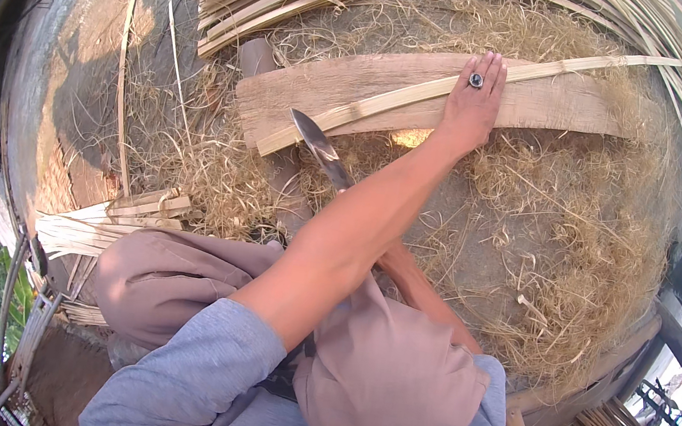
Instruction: The person sits on the ground and uses a knife to split long bamboo strips into thinner slats on a wooden board. The person repeatedly positions each strip, splits it, and places the finished slats into a growing pile.
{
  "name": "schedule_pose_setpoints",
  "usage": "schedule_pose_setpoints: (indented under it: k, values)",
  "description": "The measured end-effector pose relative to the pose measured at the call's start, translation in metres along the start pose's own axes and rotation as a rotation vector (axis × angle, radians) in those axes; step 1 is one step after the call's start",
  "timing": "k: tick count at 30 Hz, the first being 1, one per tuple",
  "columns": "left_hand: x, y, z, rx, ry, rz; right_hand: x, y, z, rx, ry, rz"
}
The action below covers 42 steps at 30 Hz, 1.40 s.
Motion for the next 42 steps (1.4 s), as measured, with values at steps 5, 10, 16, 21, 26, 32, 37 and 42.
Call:
schedule_pose_setpoints:
  k: [5,10,16,21,26,32,37,42]
  values:
    - [-0.008,-0.006,-0.006,0.005,0.070,0.183,-0.017,0.008,-0.010,-0.025,0.120,-0.122]
    - [-0.008,-0.001,-0.003,-0.005,0.118,0.158,-0.016,-0.001,-0.033,-0.231,-0.101,-0.083]
    - [-0.009,-0.012,-0.012,-0.003,0.047,0.142,-0.045,0.018,0.046,0.615,0.296,0.028]
    - [-0.001,-0.005,-0.003,0.000,0.108,0.082,-0.001,0.005,-0.025,-0.232,-0.402,0.052]
    - [-0.008,-0.004,-0.008,0.003,0.103,0.103,-0.004,-0.007,-0.018,0.034,0.075,0.184]
    - [-0.008,0.003,-0.007,0.024,0.095,0.093,-0.001,-0.004,0.021,0.234,0.135,-0.087]
    - [-0.009,-0.006,-0.006,0.009,0.080,0.116,-0.008,-0.032,0.073,0.018,-0.331,-0.295]
    - [-0.012,-0.001,-0.008,0.041,0.101,0.143,-0.001,-0.011,-0.039,-0.107,-0.209,-0.122]
Point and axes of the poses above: each hand's wrist, its own y-axis away from the middle knuckle, its own x-axis out of the back of the hand, z = x × y, the point moved 2 cm from there along -y, towards the middle knuckle, and after that the axes turned 10 degrees about z, right-handed, at the moved point
